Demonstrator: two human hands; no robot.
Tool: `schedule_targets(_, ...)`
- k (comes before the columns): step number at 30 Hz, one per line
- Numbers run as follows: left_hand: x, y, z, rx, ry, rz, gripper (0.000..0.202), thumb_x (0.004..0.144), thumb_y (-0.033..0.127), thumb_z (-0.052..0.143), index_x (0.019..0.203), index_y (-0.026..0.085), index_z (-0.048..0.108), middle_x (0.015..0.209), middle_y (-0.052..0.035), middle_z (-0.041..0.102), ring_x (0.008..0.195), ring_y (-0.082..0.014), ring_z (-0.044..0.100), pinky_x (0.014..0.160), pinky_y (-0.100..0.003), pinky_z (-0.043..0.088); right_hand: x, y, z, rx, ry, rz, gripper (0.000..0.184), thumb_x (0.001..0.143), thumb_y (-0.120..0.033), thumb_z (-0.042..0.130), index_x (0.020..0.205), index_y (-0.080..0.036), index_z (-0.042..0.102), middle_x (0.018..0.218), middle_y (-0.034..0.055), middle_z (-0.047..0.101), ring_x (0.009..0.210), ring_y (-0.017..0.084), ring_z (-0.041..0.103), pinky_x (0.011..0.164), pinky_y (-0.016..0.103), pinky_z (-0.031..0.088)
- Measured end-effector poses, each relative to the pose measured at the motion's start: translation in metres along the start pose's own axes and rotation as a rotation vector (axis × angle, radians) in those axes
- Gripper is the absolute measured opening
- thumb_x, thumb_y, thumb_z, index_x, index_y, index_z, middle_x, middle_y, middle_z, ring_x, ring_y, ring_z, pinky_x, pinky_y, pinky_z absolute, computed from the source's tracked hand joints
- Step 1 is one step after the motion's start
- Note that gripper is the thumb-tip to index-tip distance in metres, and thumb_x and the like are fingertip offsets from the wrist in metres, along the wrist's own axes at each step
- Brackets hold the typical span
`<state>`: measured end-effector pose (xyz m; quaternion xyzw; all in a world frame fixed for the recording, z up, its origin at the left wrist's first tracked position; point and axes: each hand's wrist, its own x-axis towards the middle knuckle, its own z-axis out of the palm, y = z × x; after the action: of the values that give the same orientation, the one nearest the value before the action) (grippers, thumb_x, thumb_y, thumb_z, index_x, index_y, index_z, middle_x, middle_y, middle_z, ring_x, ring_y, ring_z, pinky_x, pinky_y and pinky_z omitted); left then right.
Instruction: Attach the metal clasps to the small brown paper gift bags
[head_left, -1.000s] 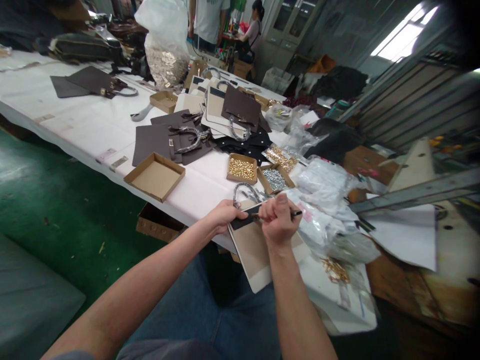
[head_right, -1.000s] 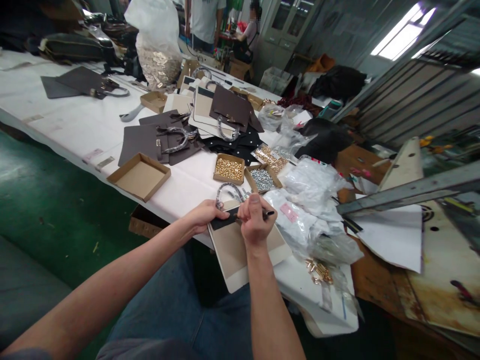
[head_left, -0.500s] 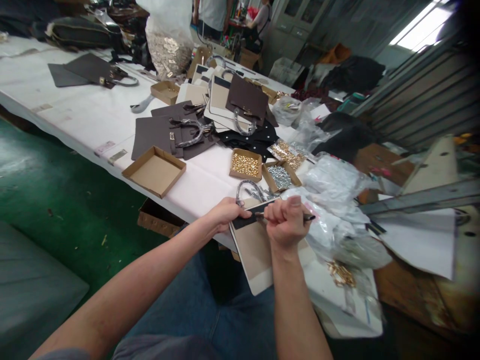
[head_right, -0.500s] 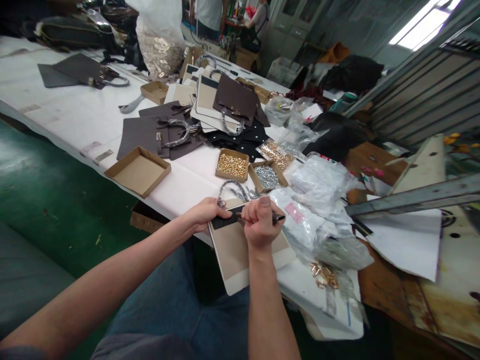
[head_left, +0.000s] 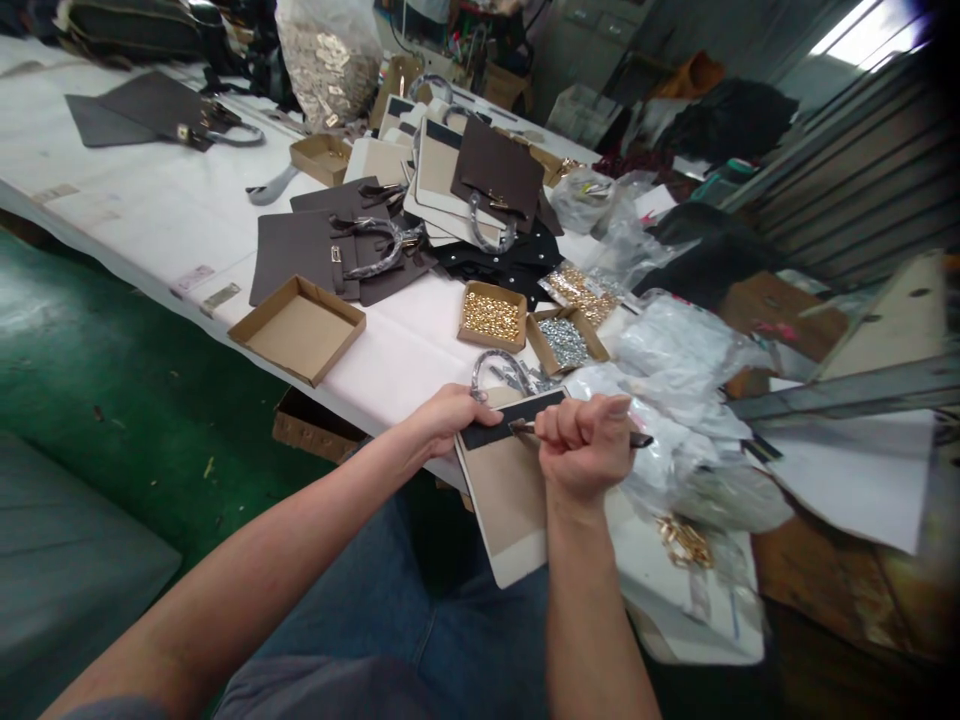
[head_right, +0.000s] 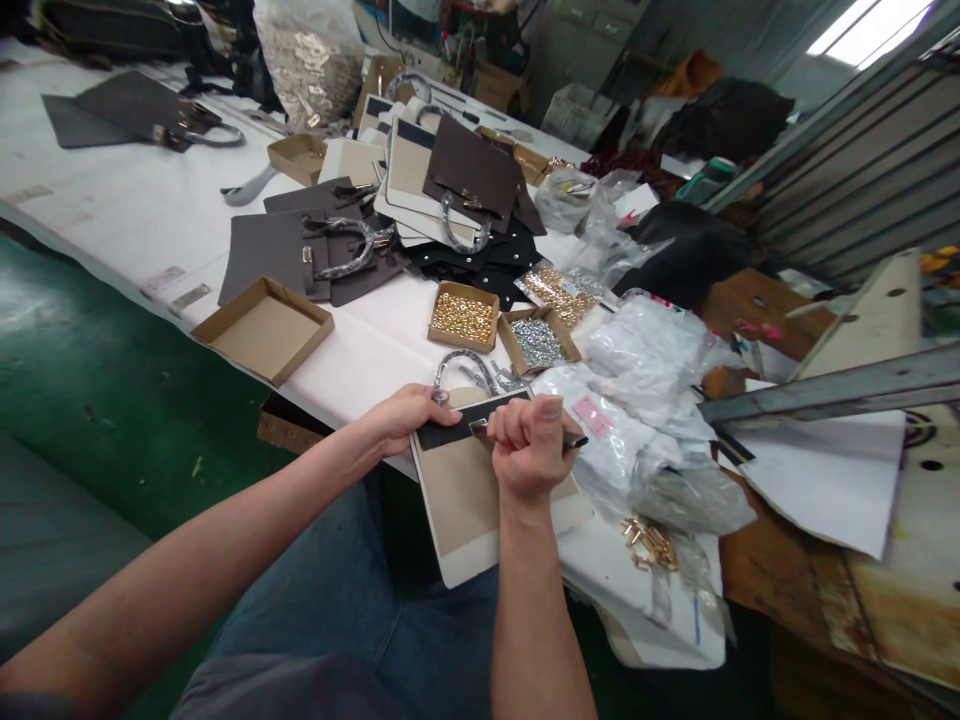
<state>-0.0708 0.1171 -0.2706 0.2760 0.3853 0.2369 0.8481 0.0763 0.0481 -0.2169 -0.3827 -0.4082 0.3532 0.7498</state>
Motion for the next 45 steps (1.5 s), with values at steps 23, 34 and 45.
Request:
schedule_targets(23, 0.001, -0.002, 0.007, 0.057, 0.062, 0.024, 0.02, 0.064, 0.007, 0.088, 0.08, 0.013, 0.077, 0.079, -0.0087, 0.079, 0.068, -0.0216, 0.073, 0.063, -0.029, 0.058, -0.001, 0.012, 0.004, -0.082, -0.04, 0.043, 0.069, 0.105, -0.057, 0.083, 0.063, -0.024, 0.039, 0.051, -0.0104, 0.026, 0.04, 0.007, 0.023, 0.042, 0.027, 0.023)
schedule_targets(34, -0.01, 0.01, 0.01, 0.05, 0.048, -0.059, 0.022, 0.066, 0.003, 0.088, 0.078, 0.014, 0.073, 0.076, -0.01, 0.079, 0.064, -0.0246, 0.076, 0.064, -0.035, 0.065, -0.005, -0.033, -0.03, 0.025, -0.064, -0.037, 0.074, 0.113, -0.067, 0.064, 0.063, -0.024, 0.029, 0.052, -0.0091, 0.017, 0.042, 0.01, 0.018, 0.046, 0.03, 0.024)
schedule_targets(45, -0.006, 0.003, 0.006, 0.028, 0.039, -0.033, 0.023, 0.067, 0.006, 0.092, 0.079, 0.013, 0.074, 0.079, -0.0098, 0.08, 0.066, -0.0232, 0.075, 0.066, -0.034, 0.064, -0.02, -0.008, -0.017, -0.012, -0.133, -0.035, 0.072, 0.107, -0.062, 0.077, 0.061, -0.025, 0.036, 0.053, -0.0097, 0.022, 0.041, 0.009, 0.021, 0.043, 0.029, 0.023)
